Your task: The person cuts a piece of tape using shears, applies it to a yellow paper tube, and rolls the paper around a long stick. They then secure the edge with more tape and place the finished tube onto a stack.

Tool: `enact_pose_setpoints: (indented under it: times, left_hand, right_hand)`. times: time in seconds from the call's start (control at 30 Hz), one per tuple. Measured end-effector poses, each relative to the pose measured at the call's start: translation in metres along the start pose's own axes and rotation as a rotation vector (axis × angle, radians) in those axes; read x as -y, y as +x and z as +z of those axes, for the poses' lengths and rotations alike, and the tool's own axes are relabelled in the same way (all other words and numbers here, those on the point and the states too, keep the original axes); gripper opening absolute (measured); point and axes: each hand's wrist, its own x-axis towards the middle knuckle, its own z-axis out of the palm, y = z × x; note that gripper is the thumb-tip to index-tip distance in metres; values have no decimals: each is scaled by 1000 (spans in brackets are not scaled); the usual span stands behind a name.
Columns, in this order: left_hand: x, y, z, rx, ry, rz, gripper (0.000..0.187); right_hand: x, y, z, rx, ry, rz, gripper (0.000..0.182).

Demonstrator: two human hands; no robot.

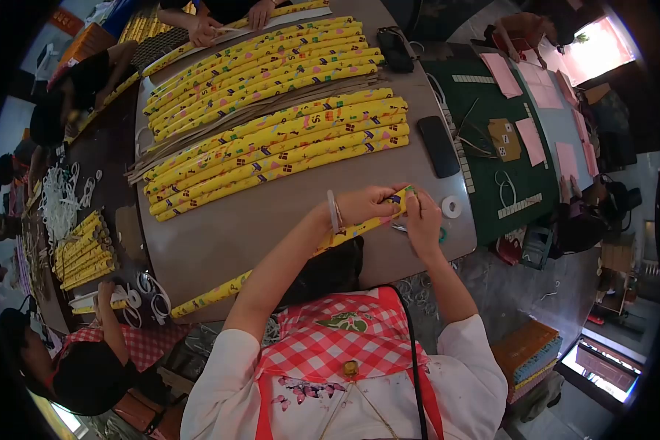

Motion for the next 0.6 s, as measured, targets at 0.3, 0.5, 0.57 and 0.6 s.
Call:
enact_pose_setpoints:
  times: [0.3,0.5,0.57,0.6]
  left_hand:
    - [3,1,2,-6,26,-1,22]
    - [22,8,1,-86,142,22,32]
    - [35,1,5,-490,386,152,40]
    - [37,-7,5,-490,381,148,40]
  right_hand:
    - [-7,0,-8,73,13,101,21]
    - [-19,2,2,-14,7,120,24]
    - [-31,8,2,-13,73,239,29]
    - [-44,11,1,-11,72,245,29]
